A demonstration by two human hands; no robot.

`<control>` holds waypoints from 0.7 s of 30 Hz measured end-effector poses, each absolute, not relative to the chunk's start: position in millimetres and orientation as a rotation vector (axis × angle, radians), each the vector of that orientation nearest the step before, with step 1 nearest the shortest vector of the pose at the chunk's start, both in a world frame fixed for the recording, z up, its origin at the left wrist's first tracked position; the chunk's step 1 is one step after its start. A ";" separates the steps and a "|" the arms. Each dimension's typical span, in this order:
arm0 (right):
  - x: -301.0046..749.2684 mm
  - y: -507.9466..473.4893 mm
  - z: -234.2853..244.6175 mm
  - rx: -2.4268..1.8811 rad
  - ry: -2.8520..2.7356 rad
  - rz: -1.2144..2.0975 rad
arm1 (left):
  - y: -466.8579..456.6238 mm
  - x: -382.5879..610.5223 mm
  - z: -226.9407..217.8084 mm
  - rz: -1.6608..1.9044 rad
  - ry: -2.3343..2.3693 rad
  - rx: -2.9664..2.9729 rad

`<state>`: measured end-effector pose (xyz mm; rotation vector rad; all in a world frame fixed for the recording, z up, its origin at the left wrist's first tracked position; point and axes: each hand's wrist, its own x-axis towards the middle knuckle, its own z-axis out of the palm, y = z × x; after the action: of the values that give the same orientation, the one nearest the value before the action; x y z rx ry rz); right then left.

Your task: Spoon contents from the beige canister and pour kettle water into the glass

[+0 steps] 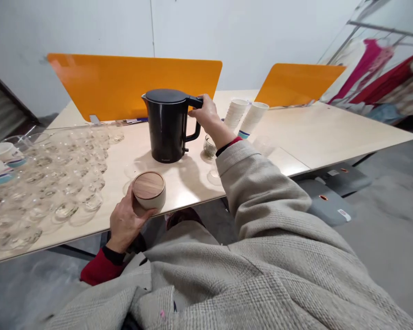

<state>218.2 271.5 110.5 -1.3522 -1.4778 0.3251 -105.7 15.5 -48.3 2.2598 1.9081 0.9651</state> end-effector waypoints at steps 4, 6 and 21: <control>210.7 279.2 122.9 -1.479 -1.320 0.561 | 16.2 -106.1 -50.3 0.984 1.914 2.272; 205.5 281.6 124.9 -1.457 -1.268 0.593 | 16.7 -106.6 -51.2 0.986 1.908 2.277; 231.0 291.3 130.4 -1.652 -1.136 0.413 | 16.8 -108.0 -54.1 1.017 1.861 2.289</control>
<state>231.0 291.3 130.4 -1.6521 -1.1361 0.4129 -108.0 16.8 -54.1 2.2888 1.8612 1.0165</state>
